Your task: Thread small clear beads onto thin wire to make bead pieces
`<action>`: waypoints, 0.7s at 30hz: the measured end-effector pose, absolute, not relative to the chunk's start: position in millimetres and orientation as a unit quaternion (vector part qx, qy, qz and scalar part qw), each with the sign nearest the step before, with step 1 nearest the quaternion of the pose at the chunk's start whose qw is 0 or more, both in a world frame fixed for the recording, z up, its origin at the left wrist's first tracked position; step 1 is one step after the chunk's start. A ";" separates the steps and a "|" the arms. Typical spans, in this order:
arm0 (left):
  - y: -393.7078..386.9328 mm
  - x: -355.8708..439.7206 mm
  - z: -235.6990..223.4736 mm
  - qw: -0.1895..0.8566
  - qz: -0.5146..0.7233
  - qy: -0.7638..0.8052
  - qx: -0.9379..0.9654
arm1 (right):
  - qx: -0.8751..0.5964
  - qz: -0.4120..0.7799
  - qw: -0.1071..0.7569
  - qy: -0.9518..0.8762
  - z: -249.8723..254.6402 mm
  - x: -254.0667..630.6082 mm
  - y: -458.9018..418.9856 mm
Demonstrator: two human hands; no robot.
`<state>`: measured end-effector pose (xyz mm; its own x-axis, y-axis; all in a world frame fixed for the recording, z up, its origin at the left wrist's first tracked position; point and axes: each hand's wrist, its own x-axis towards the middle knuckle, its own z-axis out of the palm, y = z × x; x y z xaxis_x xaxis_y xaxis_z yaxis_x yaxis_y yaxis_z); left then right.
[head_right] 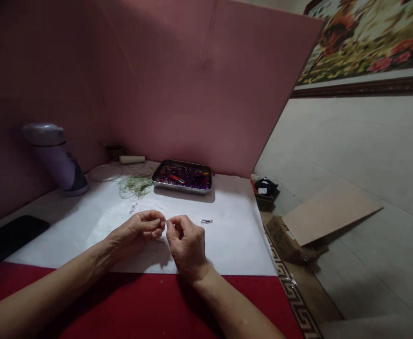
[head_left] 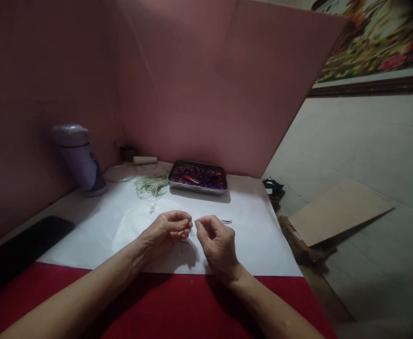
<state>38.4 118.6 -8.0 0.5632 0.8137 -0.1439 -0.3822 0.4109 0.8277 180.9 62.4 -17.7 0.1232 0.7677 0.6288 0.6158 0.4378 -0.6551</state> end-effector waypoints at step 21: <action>119.2 37.2 -10.6 0.794 0.378 0.269 0.393 | -0.526 0.054 0.529 -0.664 -17.4 181.2 61.3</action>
